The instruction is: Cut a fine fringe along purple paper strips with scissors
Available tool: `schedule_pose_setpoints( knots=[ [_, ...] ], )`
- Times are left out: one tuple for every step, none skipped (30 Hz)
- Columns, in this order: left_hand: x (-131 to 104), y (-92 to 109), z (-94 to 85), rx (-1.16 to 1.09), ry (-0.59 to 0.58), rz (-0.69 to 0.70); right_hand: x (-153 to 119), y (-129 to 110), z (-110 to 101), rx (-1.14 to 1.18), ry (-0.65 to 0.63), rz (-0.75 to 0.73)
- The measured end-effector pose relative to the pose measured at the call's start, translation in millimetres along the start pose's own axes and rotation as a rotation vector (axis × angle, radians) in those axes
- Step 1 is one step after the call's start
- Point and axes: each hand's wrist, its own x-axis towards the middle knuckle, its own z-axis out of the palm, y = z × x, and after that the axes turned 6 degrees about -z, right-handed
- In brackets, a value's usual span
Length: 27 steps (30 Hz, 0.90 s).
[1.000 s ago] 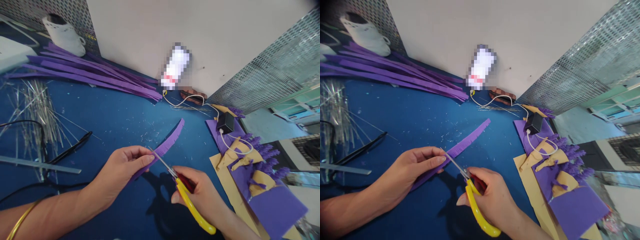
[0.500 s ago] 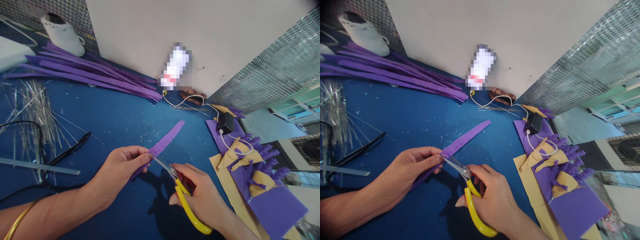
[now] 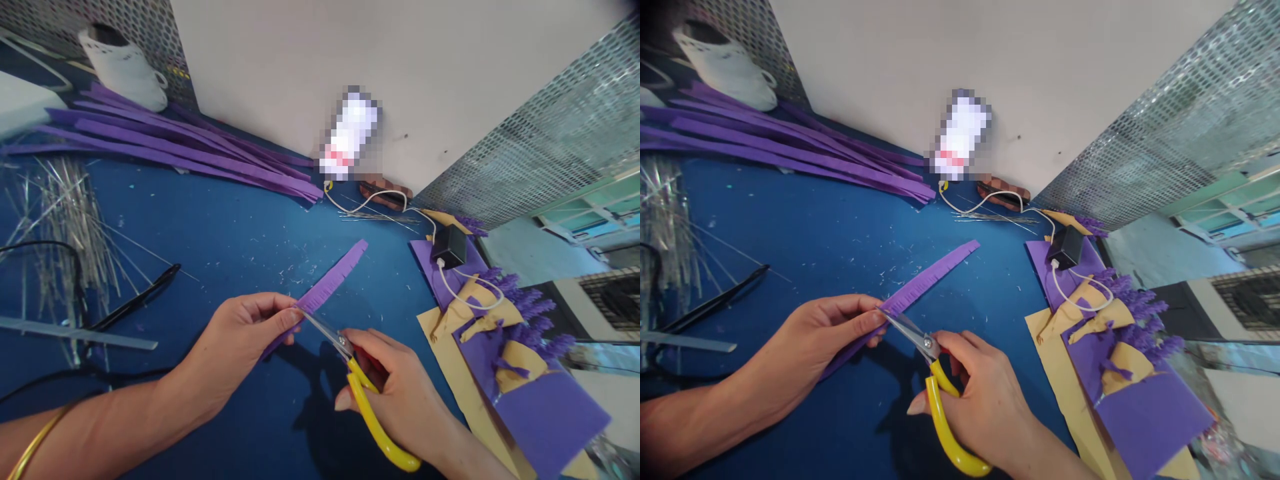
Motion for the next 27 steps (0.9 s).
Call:
schedule_pose_setpoints(
  knots=[
    [-0.2,0.0,-0.1,0.000,0.002,-0.002,0.0,0.5,0.3,0.001,0.004,-0.009],
    [-0.5,0.1,-0.1,0.000,0.002,-0.002,0.1,1.1,0.6,0.002,0.007,-0.020],
    [-0.8,0.3,-0.1,-0.001,0.002,-0.001,0.1,1.7,0.7,0.006,0.008,-0.030],
    [-1.0,0.5,-0.1,-0.003,0.002,0.001,0.1,2.4,0.7,0.009,0.010,-0.039],
    [-1.2,0.7,0.1,-0.008,0.003,0.002,0.1,3.2,0.7,0.011,0.013,-0.045],
    [-1.3,0.8,0.2,-0.014,0.005,0.001,0.1,3.8,0.6,0.010,0.016,-0.052],
    [-1.2,0.9,0.4,-0.017,0.005,-0.002,0.0,4.4,0.4,0.007,0.018,-0.058],
    [-1.0,0.8,0.6,-0.018,0.007,-0.005,-0.2,4.8,0.2,0.003,0.018,-0.063],
    [-0.7,0.8,0.8,-0.017,0.010,-0.010,-0.3,5.0,0.0,-0.001,0.018,-0.066],
    [-0.5,0.8,0.9,-0.016,0.011,-0.015,-0.5,5.1,-0.1,-0.005,0.019,-0.068],
    [-0.3,0.9,1.0,-0.016,0.012,-0.020,-0.6,5.1,-0.2,-0.009,0.022,-0.070],
    [-0.3,1.1,1.1,-0.015,0.013,-0.026,-0.8,5.0,-0.3,-0.014,0.027,-0.071],
    [-0.3,1.4,1.1,-0.014,0.014,-0.032,-0.9,4.9,-0.2,-0.020,0.033,-0.074],
    [-0.4,1.8,1.2,-0.013,0.015,-0.037,-1.0,4.9,0.0,-0.028,0.040,-0.079],
    [-0.6,2.1,1.3,-0.012,0.016,-0.040,-1.1,5.0,0.3,-0.034,0.047,-0.086],
    [-0.7,2.4,1.3,-0.012,0.017,-0.039,-1.1,5.3,0.7,-0.037,0.050,-0.093],
    [-0.8,2.6,1.4,-0.014,0.020,-0.035,-1.1,5.7,1.2,-0.036,0.053,-0.097],
    [-0.7,2.7,1.3,-0.016,0.018,-0.030,-0.9,6.2,1.8,-0.031,0.055,-0.100],
    [-0.6,2.7,1.1,-0.019,0.017,-0.026,-0.7,6.7,2.5,-0.024,0.059,-0.098],
    [-0.4,2.6,0.9,-0.020,0.016,-0.027,-0.4,7.1,3.2,-0.018,0.062,-0.094],
    [-0.3,2.5,0.7,-0.021,0.015,-0.029,0.0,7.2,3.7,-0.013,0.062,-0.087],
    [-0.1,2.3,0.5,-0.019,0.012,-0.032,0.4,7.1,4.1,-0.011,0.060,-0.079],
    [-0.1,2.0,0.4,-0.015,0.009,-0.034,0.8,6.8,4.2,-0.010,0.054,-0.073],
    [-0.2,1.7,0.4,-0.010,0.005,-0.031,1.0,6.2,4.2,-0.011,0.044,-0.072],
    [-0.3,1.4,0.6,-0.003,-0.001,-0.024,1.2,5.6,4.1,-0.013,0.031,-0.071],
    [-0.6,1.0,0.8,0.005,-0.011,-0.016,1.1,5.0,3.9,-0.017,0.022,-0.071],
    [-0.8,0.7,1.0,0.008,-0.019,-0.007,1.0,4.5,3.7,-0.020,0.015,-0.071]
  ],
)
